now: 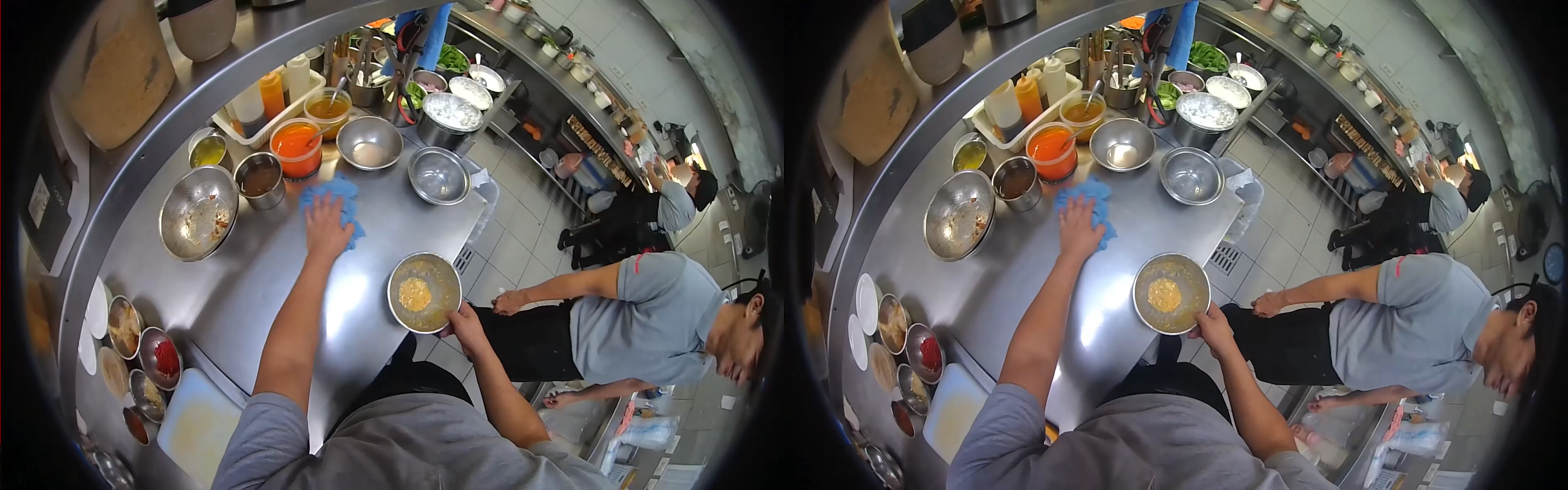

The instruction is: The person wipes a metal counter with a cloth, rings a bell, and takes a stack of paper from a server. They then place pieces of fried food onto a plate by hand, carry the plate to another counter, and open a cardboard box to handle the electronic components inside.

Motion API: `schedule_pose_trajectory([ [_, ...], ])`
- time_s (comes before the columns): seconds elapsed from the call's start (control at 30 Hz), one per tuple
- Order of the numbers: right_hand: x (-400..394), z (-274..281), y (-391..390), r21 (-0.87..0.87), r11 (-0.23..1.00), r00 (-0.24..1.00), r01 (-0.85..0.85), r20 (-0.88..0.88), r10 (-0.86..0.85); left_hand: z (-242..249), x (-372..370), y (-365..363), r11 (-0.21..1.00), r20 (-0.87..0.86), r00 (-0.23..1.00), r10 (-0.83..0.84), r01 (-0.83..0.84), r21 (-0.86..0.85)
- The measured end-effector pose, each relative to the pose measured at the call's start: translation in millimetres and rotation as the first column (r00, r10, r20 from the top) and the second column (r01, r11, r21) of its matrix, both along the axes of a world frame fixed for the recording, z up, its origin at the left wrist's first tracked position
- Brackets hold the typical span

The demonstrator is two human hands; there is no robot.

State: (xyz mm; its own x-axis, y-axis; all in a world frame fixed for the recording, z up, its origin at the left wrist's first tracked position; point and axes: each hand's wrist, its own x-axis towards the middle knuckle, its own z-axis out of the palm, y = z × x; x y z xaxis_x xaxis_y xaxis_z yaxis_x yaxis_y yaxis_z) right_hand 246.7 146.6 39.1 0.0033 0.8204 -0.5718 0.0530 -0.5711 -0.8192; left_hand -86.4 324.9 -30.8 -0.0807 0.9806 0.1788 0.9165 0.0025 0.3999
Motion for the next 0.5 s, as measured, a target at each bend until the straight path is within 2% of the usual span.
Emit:
schedule_pose_trajectory([
  [0.03,0.0,2.6,0.8,0.002,1.0,1.0,-0.006,0.0,0.006,-2.2,8.8,-3.8,1.0,0.0,1.0,0.006,-0.006,0.002],
  [0.1,-2.0,6.9,5.9,0.049,0.996,0.996,0.072,-0.061,-0.069,-6.5,33.3,-26.3,0.977,-0.004,0.977,-0.213,0.213,0.009],
  [0.17,-7.3,22.1,20.3,0.059,0.997,0.999,0.046,-0.027,-0.045,5.4,53.5,-59.1,0.957,0.011,0.957,-0.289,0.289,0.015],
  [0.2,-9.6,25.0,28.4,0.091,0.995,0.998,0.045,-0.036,-0.042,2.8,62.4,-77.0,0.949,-0.05,0.949,-0.312,0.314,0.038],
  [0.23,-14.8,29.1,37.6,0.097,0.995,0.999,0.028,-0.036,-0.024,13.8,70.8,-95.8,0.94,-0.029,0.94,-0.339,0.338,-0.044],
  [0.33,-35.9,39.3,66.6,0.115,0.993,0.998,-0.038,-0.046,0.043,23.0,89.7,-158.6,0.912,0.08,0.91,-0.408,0.41,-0.016],
  [0.43,-62.6,17.5,92.9,0.125,0.979,0.987,-0.161,0.006,0.162,27.6,89.2,-218.6,0.872,0.133,0.864,-0.486,0.489,0.017],
  [0.5,-81.2,2.5,109.4,0.055,0.966,0.968,-0.253,0.017,0.252,28.9,78.9,-251.8,0.878,0.172,0.864,-0.473,0.478,0.018],
])
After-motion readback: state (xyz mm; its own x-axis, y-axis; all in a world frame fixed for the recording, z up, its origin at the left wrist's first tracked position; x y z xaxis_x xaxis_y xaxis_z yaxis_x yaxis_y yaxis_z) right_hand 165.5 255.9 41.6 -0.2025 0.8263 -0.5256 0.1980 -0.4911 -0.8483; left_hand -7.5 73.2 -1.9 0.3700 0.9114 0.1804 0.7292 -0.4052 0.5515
